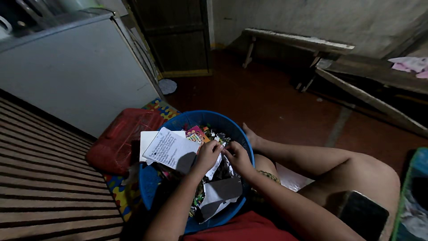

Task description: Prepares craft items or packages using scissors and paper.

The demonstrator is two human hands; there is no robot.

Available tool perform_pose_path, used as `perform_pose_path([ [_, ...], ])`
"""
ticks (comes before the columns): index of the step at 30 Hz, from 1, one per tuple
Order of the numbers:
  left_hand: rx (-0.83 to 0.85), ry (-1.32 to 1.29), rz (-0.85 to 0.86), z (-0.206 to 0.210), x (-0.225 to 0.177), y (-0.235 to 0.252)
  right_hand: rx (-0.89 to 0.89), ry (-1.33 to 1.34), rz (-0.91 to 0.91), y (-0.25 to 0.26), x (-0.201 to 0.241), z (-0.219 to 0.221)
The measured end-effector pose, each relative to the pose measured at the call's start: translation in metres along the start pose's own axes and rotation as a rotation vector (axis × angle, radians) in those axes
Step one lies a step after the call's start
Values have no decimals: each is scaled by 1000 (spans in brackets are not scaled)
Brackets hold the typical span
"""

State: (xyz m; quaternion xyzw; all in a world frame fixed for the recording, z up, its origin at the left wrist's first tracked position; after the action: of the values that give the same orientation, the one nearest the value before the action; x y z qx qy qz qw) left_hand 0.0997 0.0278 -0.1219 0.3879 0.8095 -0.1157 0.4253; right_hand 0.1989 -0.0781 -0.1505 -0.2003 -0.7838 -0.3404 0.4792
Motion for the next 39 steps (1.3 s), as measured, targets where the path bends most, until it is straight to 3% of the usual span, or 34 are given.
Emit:
perform_pose_path([
  [4,-150,17,-47,-11,10,8,80,-42,-271,-11,14,6],
  [9,-374,42,-127,-43,35,19,427,31,-496,-28,23,23],
  [14,-605,6,-154,-75,55,22,960,78,-296,-42,16,41],
  [18,-673,-46,-102,-81,54,21,1168,129,-84,-47,11,40],
  [20,-584,-69,-79,-74,51,21,1033,212,-96,-40,13,37],
  [25,-102,-29,-31,-28,29,19,327,259,-69,-8,9,13],
  [28,98,-36,-32,-12,16,12,72,209,-13,0,3,2],
  [33,194,-69,-22,-11,11,8,-27,198,40,0,1,-3],
  [39,243,-84,-3,-9,8,5,-48,318,261,1,-8,-4],
])
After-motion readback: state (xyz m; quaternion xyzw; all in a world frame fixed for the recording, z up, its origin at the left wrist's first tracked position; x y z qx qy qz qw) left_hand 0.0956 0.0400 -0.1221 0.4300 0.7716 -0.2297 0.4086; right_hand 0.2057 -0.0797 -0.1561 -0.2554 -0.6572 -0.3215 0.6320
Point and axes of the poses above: each hand's wrist, its own y-axis towards the middle knuckle, its own z-axis out of the palm, x = y × z, the point moved 5 cm from there along y, towards the middle knuckle, and after that the axes turned 11 degrees about -x, right-handed, at the moved point
